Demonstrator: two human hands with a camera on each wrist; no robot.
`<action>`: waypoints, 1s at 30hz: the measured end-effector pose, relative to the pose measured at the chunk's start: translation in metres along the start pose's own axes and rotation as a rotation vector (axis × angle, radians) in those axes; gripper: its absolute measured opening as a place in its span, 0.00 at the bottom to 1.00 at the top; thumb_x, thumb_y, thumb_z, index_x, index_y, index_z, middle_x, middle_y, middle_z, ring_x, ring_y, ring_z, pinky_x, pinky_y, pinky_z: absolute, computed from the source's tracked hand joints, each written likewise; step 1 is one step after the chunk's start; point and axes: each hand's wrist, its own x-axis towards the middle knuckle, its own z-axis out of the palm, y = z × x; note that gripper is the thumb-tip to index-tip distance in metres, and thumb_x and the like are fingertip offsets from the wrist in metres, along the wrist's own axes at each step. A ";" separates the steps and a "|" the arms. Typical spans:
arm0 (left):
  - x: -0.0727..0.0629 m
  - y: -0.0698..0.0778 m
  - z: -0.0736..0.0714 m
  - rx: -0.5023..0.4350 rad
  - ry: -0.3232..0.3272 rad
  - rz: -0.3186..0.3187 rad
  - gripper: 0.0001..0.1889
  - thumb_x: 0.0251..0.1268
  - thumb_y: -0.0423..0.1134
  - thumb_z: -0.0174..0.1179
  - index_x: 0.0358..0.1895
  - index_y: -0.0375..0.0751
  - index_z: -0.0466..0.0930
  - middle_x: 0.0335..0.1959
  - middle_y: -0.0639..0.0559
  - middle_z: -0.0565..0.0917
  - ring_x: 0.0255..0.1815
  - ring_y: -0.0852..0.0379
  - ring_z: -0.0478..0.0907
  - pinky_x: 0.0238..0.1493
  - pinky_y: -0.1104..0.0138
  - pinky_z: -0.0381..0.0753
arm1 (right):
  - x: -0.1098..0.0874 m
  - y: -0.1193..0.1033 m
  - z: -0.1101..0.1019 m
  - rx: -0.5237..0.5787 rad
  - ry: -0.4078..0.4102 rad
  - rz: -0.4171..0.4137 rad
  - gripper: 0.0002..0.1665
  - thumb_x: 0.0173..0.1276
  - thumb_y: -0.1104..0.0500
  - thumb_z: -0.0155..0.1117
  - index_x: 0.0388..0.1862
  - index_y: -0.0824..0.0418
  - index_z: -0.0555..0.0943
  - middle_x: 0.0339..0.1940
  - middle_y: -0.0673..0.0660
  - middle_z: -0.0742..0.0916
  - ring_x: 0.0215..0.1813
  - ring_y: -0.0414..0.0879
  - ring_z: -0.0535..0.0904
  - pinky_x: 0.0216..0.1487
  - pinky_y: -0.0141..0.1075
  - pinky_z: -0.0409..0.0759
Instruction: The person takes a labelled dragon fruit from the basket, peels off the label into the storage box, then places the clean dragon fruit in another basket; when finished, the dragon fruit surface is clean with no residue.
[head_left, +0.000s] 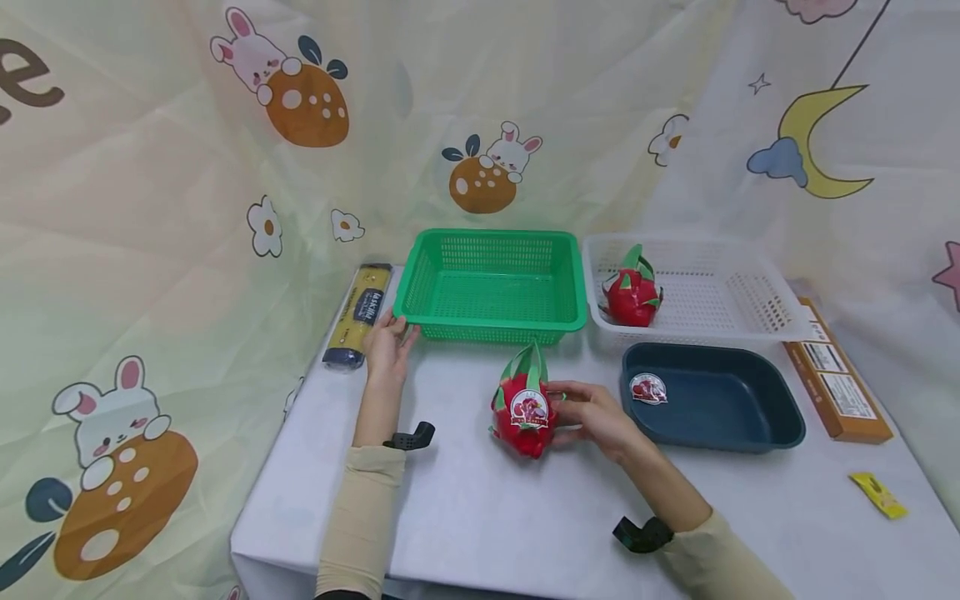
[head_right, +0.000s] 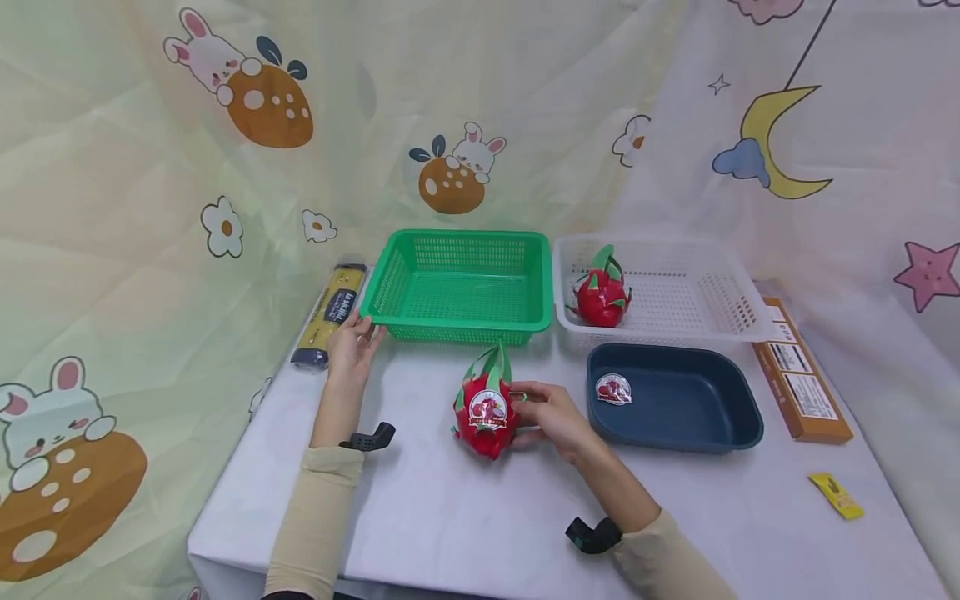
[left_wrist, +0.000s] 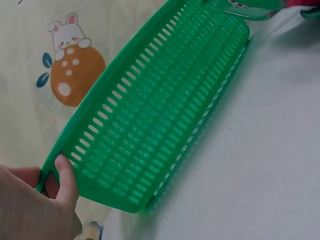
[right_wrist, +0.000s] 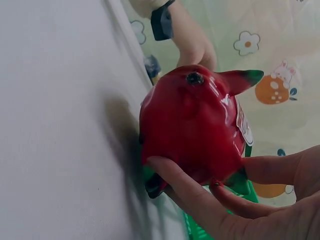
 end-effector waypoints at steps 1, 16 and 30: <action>0.000 0.000 0.000 0.000 -0.003 0.003 0.27 0.79 0.26 0.53 0.78 0.35 0.65 0.66 0.42 0.72 0.72 0.47 0.71 0.64 0.63 0.82 | 0.002 0.000 -0.001 0.002 0.005 0.006 0.30 0.81 0.61 0.55 0.78 0.68 0.68 0.68 0.69 0.78 0.52 0.53 0.86 0.54 0.57 0.87; 0.001 -0.001 -0.001 0.006 -0.007 -0.007 0.27 0.78 0.26 0.53 0.78 0.35 0.65 0.71 0.39 0.71 0.70 0.47 0.73 0.62 0.64 0.83 | 0.015 0.000 -0.007 0.012 0.018 0.061 0.31 0.82 0.59 0.56 0.77 0.70 0.67 0.69 0.70 0.79 0.54 0.56 0.86 0.54 0.59 0.86; -0.007 0.002 -0.003 0.105 -0.026 -0.098 0.28 0.74 0.27 0.59 0.74 0.30 0.67 0.54 0.46 0.77 0.58 0.51 0.78 0.67 0.60 0.81 | 0.013 -0.011 -0.015 -0.268 0.209 -0.073 0.29 0.79 0.51 0.64 0.71 0.67 0.76 0.62 0.66 0.84 0.59 0.58 0.84 0.59 0.49 0.87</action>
